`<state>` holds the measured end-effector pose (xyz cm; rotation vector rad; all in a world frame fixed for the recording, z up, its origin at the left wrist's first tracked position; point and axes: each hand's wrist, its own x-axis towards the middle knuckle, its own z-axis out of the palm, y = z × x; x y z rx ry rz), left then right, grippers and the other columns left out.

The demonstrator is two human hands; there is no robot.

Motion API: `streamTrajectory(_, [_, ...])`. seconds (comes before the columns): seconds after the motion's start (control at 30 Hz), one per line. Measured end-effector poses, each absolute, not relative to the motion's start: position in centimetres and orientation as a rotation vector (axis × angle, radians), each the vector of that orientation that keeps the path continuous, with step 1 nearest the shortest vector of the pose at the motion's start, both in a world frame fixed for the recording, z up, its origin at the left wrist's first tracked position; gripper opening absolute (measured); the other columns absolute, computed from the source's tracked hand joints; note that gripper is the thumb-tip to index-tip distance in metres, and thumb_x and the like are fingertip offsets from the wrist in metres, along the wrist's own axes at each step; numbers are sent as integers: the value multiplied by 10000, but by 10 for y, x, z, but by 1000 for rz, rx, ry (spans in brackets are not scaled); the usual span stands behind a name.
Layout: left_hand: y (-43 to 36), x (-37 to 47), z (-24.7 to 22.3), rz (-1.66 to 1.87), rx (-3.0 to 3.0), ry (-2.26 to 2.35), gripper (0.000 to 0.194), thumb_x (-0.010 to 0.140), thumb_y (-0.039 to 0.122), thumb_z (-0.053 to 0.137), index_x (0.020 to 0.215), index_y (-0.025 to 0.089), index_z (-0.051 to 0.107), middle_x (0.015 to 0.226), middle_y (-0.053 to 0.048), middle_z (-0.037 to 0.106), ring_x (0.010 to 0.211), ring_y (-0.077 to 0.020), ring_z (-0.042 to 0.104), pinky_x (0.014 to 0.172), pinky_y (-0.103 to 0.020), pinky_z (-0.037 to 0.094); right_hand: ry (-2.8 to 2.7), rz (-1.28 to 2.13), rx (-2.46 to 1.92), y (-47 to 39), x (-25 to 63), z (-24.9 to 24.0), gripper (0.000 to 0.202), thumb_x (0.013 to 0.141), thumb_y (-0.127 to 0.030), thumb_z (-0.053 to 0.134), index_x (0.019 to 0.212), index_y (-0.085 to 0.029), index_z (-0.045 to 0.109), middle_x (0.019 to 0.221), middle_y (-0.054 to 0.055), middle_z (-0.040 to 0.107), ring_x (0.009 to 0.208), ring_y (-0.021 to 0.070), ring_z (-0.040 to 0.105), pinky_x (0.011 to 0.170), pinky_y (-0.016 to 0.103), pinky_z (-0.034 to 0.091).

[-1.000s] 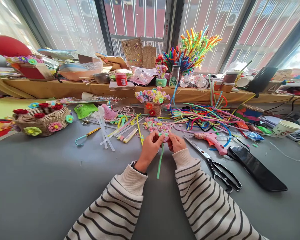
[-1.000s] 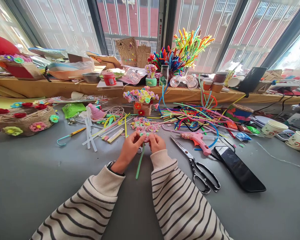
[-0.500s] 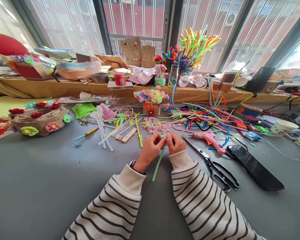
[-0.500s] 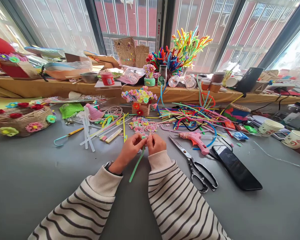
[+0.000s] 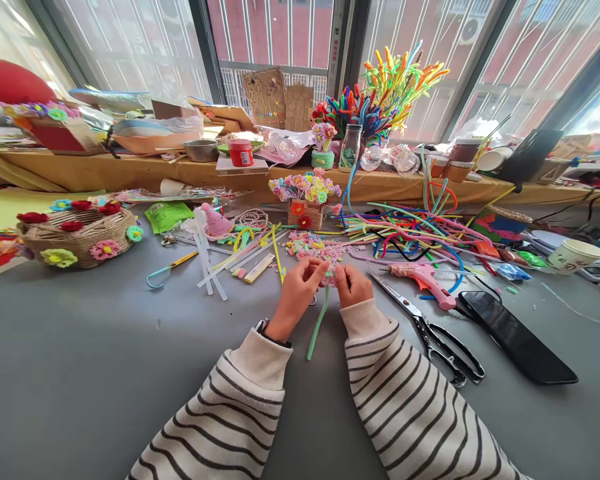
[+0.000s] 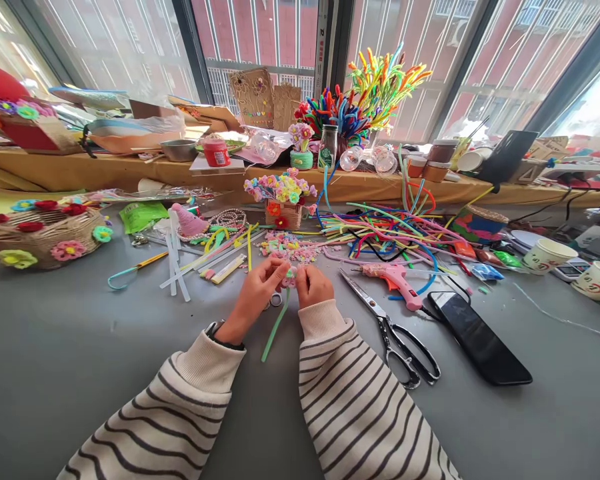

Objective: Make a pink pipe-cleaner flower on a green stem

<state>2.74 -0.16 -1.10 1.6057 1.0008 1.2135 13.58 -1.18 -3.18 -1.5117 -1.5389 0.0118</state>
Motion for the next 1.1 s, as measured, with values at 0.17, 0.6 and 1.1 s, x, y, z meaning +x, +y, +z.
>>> streamTrajectory(0.17, [-1, 25, -13, 1187, 1646, 1030, 220, 658, 370, 478, 667, 151, 491, 545, 22, 468, 478, -74, 432, 474, -196, 356, -1561, 141, -1522, -11, 138, -31, 389, 766, -407, 236, 465, -188, 349, 433, -30, 358, 416, 89, 316, 436, 204, 237])
streamTrajectory(0.6, [-2, 36, -16, 1128, 1815, 1116, 369, 737, 426, 301, 534, 165, 465, 527, 10, 468, 516, -98, 395, 492, -216, 285, -1565, 159, -1456, -15, 130, -31, 375, 766, -361, 271, 489, -178, 446, 453, -12, 451, 428, 88, 377, 448, 198, 282])
streamTrajectory(1.1, [15, 3, -4, 1396, 1039, 1045, 345, 648, 489, 427, 655, 145, 462, 476, 31, 461, 384, -62, 426, 412, -195, 346, -1984, 185, -1735, -27, 106, -30, 150, 611, -346, 532, 626, -198, 511, 671, -8, 488, 602, 111, 467, 492, 211, 310])
